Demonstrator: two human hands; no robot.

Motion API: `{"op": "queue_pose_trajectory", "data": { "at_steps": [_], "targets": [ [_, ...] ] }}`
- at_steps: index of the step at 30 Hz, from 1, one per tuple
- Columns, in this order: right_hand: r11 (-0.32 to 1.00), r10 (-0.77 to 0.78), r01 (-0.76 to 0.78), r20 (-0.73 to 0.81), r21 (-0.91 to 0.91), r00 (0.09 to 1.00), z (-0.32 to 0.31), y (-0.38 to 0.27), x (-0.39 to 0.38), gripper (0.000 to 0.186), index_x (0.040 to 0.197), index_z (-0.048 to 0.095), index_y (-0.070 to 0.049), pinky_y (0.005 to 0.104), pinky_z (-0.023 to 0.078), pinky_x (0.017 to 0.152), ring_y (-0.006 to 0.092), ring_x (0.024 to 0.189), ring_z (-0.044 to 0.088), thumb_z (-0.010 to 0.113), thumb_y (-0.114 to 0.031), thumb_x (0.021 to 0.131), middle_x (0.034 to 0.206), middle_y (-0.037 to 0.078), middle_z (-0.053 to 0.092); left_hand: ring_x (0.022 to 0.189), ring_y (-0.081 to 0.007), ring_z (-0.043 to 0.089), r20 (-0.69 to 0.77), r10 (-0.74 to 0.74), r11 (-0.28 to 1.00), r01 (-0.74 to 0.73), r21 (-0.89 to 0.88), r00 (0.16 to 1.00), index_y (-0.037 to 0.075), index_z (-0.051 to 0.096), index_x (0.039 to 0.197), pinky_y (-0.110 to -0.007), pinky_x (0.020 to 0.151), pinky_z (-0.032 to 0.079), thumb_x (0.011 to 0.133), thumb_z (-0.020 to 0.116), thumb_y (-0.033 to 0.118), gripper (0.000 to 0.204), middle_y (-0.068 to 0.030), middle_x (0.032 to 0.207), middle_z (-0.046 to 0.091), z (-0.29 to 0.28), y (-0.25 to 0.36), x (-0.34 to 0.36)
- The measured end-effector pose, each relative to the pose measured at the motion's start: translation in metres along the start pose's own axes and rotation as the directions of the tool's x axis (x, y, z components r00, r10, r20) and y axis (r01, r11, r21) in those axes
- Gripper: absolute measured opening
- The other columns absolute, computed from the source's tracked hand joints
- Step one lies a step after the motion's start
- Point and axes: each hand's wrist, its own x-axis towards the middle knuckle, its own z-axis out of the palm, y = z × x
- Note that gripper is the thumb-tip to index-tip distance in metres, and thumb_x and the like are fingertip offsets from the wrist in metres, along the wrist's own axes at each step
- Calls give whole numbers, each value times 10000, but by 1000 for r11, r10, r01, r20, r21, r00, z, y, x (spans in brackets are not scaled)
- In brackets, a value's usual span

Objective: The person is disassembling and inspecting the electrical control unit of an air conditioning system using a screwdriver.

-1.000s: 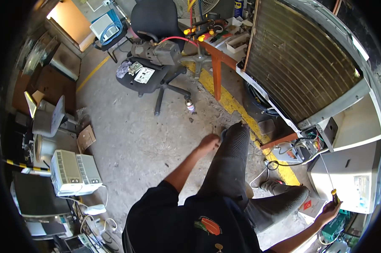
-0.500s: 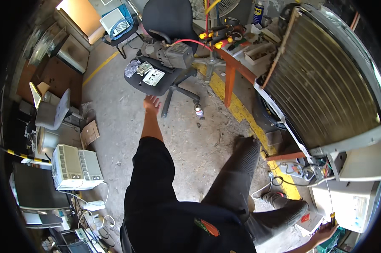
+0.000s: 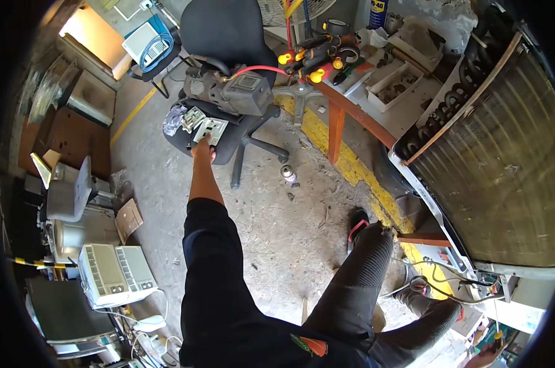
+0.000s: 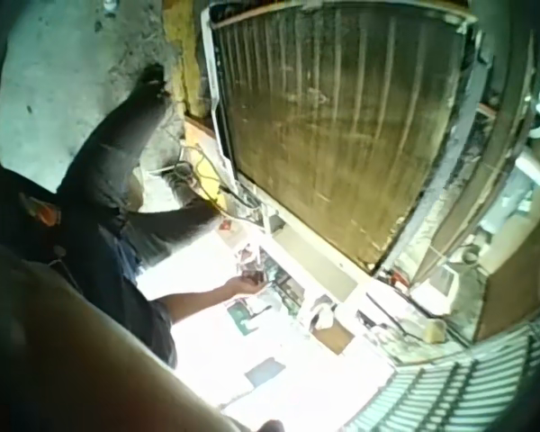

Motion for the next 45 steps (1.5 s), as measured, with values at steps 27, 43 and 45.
{"op": "queue_pose_trajectory", "data": {
  "at_steps": [27,43,45],
  "targets": [
    [976,-159,160,19,-144,987,-51,39,80,423,1118,716,-137,210,225,467,14,517,335,492,-494,1088,635,-72,442,443,-192,509,348,153,964,-61,-259,925,75,601,853,-316,396,392,1007,455,263,283,-95,632,603,-48,-233,-78],
    [967,-109,175,319,-187,941,-74,24,87,319,1043,647,-117,222,237,516,42,571,368,498,-392,1104,694,-45,451,889,-296,664,847,3,899,-372,230,531,19,704,1021,-379,798,510,983,581,301,310,-141,974,714,-81,-275,-468],
    [971,-151,216,438,-102,886,-45,-5,48,239,1080,645,-109,203,275,571,48,638,409,509,-304,1096,776,-18,511,893,-319,673,848,159,825,-541,167,505,11,696,1000,-383,795,512,990,569,285,302,-145,974,719,-70,-259,-490]
  ]
}}
